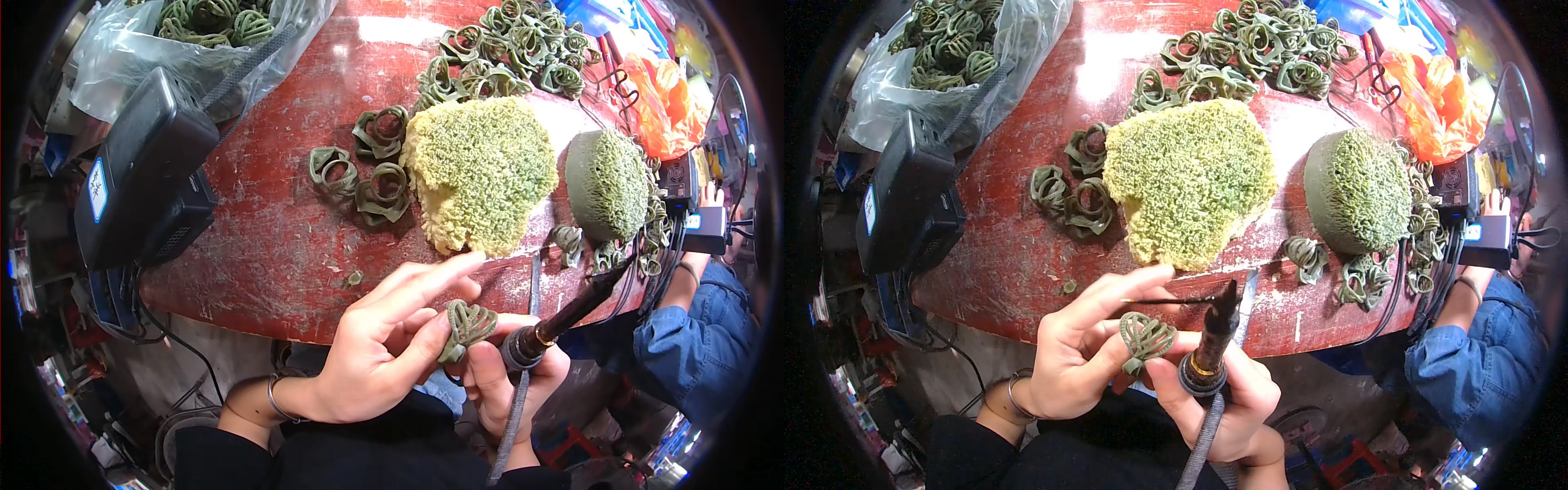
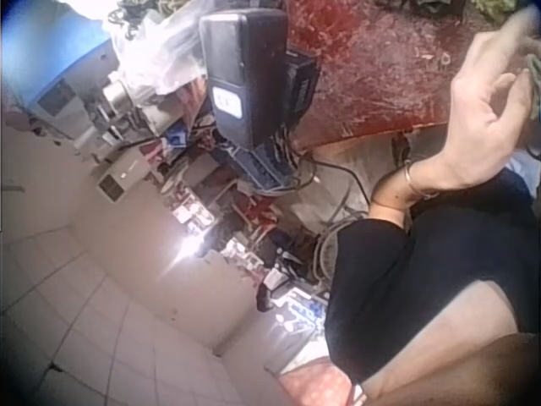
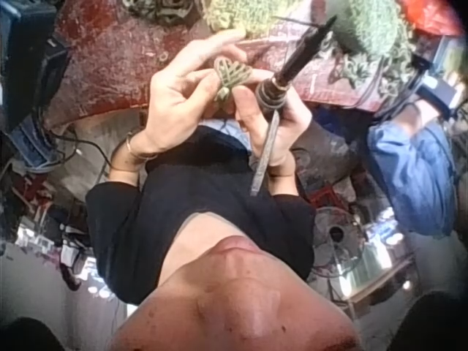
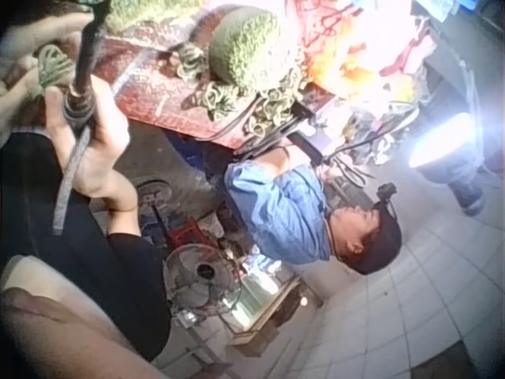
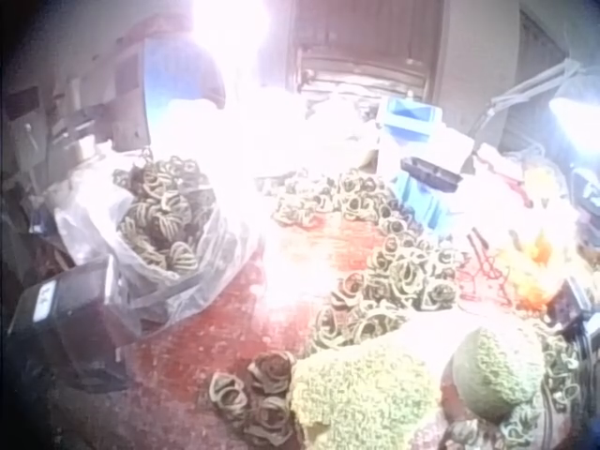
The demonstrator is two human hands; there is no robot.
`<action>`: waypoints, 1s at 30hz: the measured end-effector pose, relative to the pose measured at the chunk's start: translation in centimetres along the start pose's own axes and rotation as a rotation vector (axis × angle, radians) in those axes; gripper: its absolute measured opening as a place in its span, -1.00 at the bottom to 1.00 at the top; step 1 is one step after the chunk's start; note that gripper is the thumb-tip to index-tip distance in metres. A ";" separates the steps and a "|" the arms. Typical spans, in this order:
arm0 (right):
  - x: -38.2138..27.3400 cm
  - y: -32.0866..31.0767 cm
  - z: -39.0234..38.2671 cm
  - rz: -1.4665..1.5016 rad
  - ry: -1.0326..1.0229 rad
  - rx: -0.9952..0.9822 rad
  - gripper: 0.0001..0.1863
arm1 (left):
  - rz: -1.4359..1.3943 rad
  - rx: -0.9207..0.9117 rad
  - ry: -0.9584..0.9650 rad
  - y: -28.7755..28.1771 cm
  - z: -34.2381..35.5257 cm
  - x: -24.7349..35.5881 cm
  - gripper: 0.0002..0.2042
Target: Soldering or heat-joining small green decorative components on a workbench.
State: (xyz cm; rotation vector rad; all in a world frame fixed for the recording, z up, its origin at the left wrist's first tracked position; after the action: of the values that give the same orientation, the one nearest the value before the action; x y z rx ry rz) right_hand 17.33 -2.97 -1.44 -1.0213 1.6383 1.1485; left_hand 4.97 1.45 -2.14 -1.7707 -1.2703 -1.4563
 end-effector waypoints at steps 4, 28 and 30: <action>-0.1 -0.2 0.1 -0.001 0.013 -0.005 -0.81 | 0.001 0.008 0.030 -0.3 -0.2 0.3 -0.61; -0.5 -0.3 -0.1 0.126 0.004 -0.065 -0.64 | -0.362 -0.157 -0.189 0.2 0.0 -0.8 -0.40; -0.4 -0.3 0.0 -0.080 -0.031 -0.117 -0.55 | -0.324 -0.117 -0.162 0.3 0.0 -0.9 -0.39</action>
State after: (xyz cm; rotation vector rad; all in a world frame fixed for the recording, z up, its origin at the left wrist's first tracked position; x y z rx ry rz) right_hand 17.74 -2.96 -1.19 -1.1278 1.5072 1.2122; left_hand 5.25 1.00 -2.93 -1.8544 -1.6479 -1.6150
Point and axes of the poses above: each hand's wrist, its own z-axis towards the middle knuckle, its own y-axis out of the palm, x = y × z, the point moved 5 cm from there along z, towards the middle knuckle, and after that the axes turned 12 degrees about z, right-handed, at the moved point
